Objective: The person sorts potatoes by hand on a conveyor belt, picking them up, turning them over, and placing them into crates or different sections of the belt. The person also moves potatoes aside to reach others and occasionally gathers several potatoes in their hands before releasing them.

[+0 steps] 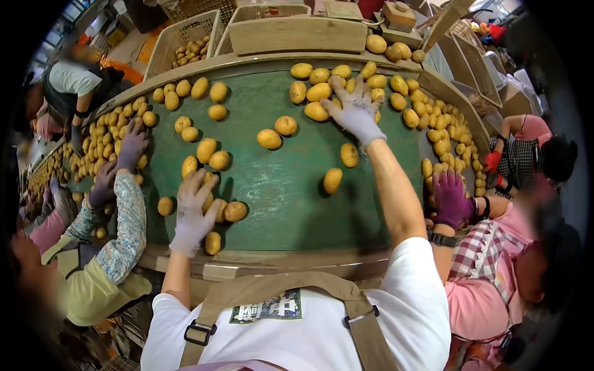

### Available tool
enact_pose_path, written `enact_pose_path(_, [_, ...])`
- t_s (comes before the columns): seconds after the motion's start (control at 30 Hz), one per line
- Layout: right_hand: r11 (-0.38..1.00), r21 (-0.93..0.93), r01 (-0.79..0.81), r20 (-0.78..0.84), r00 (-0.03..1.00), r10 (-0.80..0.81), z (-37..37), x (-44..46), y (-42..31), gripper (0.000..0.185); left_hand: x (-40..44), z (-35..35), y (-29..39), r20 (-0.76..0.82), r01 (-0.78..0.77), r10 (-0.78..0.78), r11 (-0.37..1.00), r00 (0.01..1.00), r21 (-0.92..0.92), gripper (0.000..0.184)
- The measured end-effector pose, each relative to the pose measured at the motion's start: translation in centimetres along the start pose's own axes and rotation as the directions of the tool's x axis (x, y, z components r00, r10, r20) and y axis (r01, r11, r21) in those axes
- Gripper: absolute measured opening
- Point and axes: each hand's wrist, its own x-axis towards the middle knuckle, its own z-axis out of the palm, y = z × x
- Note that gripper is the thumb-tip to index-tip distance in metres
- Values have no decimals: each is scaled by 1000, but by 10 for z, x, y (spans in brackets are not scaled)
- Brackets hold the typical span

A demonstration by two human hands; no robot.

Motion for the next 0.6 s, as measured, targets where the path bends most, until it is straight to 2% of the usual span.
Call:
enact_pose_path(0.03, [997, -24, 78, -1, 997, -78, 7, -6, -1, 86, -10, 1, 11, 23, -68, 70, 996, 997, -64, 53])
enact_pose_path(0.1, [993, -21, 118, -28, 993, -119, 11, -15, 0, 89, -24, 4, 41, 209, -151, 189, 971, 959, -187, 51])
enact_pose_path(0.17, [988, 58, 142, -59, 989, -139, 12, -21, 14, 93, -35, 21, 54, 253, -196, 215, 975, 943, -100, 47])
enact_pose_path(0.2, [991, 37, 127, -12, 992, -126, 4, -25, 19, 96, -35, 30, 46, 207, -228, 242, 970, 948, -87, 41])
enact_pose_path(0.3, [976, 201, 88, 129, 985, -116, 2, -21, 52, 95, -28, 24, 3, 138, -180, 155, 964, 978, 195, 38])
enact_pose_path(0.33, [982, 187, 37, 91, 994, -55, -9, -27, 47, 94, -25, 13, -11, 99, -70, 47, 968, 994, 243, 38])
enact_pose_path(0.37, [987, 111, 113, -114, 988, -101, -15, -36, 40, 86, -22, 2, -23, 57, 35, -53, 957, 997, 289, 37])
enact_pose_path(0.43, [932, -139, 335, -151, 923, -354, -20, -40, 25, 64, -28, 2, -38, -60, 215, -207, 914, 976, 343, 35])
enact_pose_path(0.47, [923, -159, 350, -12, 934, -356, -9, -41, 14, 54, -23, -4, -29, -108, 159, -133, 946, 985, 282, 37])
enact_pose_path(0.5, [917, -171, 361, 122, 931, -344, 7, -38, 5, 46, -19, -7, -13, -129, 105, -87, 985, 988, 140, 38])
enact_pose_path(0.57, [892, -352, 284, -36, 948, -316, 33, -49, -10, 42, -11, -9, 8, -94, -4, -19, 971, 995, -241, 42])
enact_pose_path(0.6, [928, -240, 284, -68, 949, -308, 27, -53, -3, 43, -7, -5, 24, -28, 19, -39, 866, 999, -500, 42])
